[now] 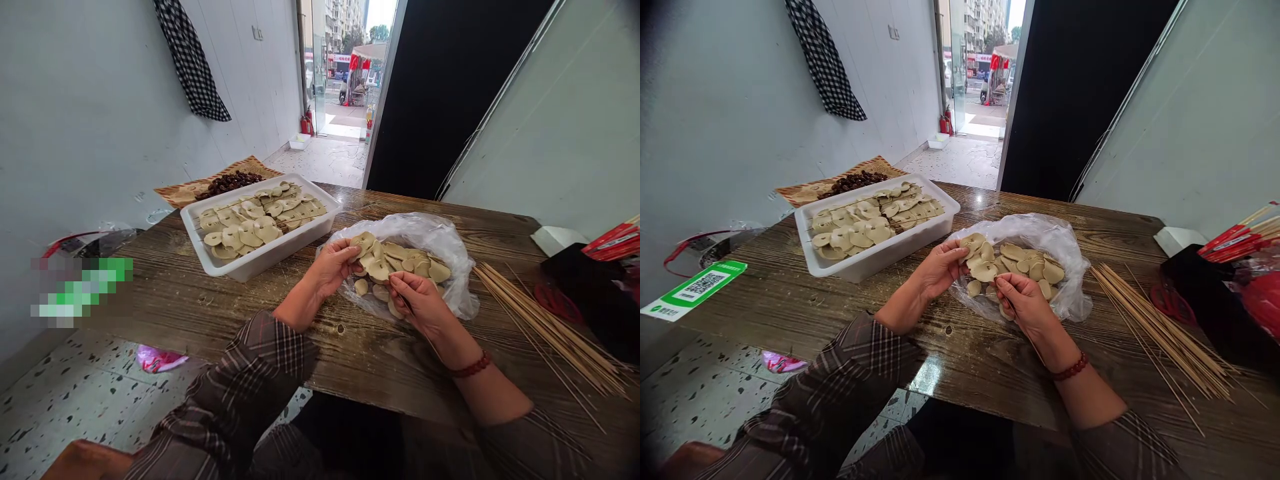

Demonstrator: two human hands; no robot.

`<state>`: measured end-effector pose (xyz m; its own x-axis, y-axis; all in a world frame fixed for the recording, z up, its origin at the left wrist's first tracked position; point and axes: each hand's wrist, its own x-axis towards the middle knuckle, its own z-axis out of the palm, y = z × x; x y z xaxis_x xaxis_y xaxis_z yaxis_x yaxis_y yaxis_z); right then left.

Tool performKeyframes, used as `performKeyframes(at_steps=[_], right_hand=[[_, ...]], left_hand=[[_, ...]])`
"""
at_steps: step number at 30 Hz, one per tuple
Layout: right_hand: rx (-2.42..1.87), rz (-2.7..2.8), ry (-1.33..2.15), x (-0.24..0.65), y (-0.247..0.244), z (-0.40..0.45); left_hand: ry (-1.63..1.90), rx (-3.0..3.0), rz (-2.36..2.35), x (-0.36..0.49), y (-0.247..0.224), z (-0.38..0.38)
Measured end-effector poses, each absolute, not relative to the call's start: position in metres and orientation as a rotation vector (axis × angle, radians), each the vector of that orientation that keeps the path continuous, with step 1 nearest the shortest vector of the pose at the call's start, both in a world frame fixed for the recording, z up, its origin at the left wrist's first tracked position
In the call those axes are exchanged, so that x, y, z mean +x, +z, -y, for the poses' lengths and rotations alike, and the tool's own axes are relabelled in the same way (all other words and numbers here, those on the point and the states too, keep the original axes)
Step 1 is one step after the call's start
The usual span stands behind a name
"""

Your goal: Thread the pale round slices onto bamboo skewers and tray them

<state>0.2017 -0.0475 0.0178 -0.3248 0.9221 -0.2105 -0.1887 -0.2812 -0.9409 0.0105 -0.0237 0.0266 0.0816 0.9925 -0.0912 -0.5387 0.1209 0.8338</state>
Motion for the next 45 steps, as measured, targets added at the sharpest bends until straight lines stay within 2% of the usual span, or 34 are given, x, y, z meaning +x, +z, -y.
performKeyframes(at_steps=[6,23,34,40,45], right_hand=[[-1.032,1.154,1.703,0.203,0.012,0.047],[-1.054,1.392,1.465,0.206,0.006,0.048],[-1.086,1.771,0.907,0.211,0.01,0.045],[-1.073,1.788,0.905,0.211,0.013,0.047],[-1.098,1.766,0.933,0.212,0.01,0.045]], left_hand=[[1.377,0.801,-0.853,0.011,0.03,0.025],[1.235,0.624,-0.82,0.005,0.033,0.024],[1.241,0.611,-0.79,0.005,0.032,0.024],[1.222,0.61,-0.789,0.007,0.031,0.024],[1.342,0.76,-0.841,0.009,0.03,0.027]])
